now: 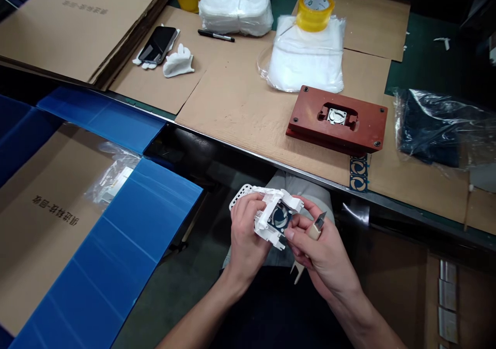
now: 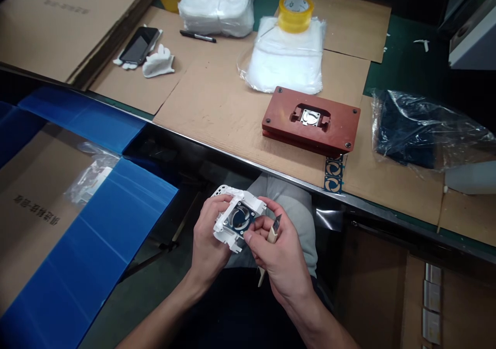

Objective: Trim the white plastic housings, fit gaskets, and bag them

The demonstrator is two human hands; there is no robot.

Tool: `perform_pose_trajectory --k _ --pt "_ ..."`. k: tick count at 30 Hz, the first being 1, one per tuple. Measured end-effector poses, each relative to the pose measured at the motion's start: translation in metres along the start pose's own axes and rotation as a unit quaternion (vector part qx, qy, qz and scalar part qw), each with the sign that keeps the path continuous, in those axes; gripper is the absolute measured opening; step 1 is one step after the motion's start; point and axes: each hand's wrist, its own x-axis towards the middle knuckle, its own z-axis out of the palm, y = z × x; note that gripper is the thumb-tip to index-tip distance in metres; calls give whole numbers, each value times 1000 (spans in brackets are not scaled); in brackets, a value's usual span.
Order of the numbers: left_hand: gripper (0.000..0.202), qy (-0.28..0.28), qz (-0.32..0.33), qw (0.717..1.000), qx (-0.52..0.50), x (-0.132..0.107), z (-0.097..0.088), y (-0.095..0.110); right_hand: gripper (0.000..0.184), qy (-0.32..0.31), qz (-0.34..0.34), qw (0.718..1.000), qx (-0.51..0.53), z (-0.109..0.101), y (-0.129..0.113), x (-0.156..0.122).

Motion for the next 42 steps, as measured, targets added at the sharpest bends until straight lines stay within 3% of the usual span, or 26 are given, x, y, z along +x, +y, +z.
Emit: perform_pose_trajectory --k 15,24,28,32,37,40,42 --pt "17 23 4 999 45 -4 2 -1 60 18 4 999 28 3 7 1" --pt "21 24 -2 1000 17 -5 4 3 44 -19 51 997 54 2 11 1" --pt "21 12 -40 999 -22 -1 0 3 51 8 -23 999 21 -8 3 -2" --pt "31 -13 -117 990 -75 2 -5 1 40 50 -72 996 -8 -25 -4 6" --pt "30 -31 -235 949 -210 5 -4 3 28 80 -100 992 -24 -40 2 23" --pt "40 -3 -307 886 -348 8 -2 11 31 110 -114 985 -68 -47 8 26" --pt "45 23 -346 837 -424 11 0 17 39 96 -114 986 -81 -52 10 24"
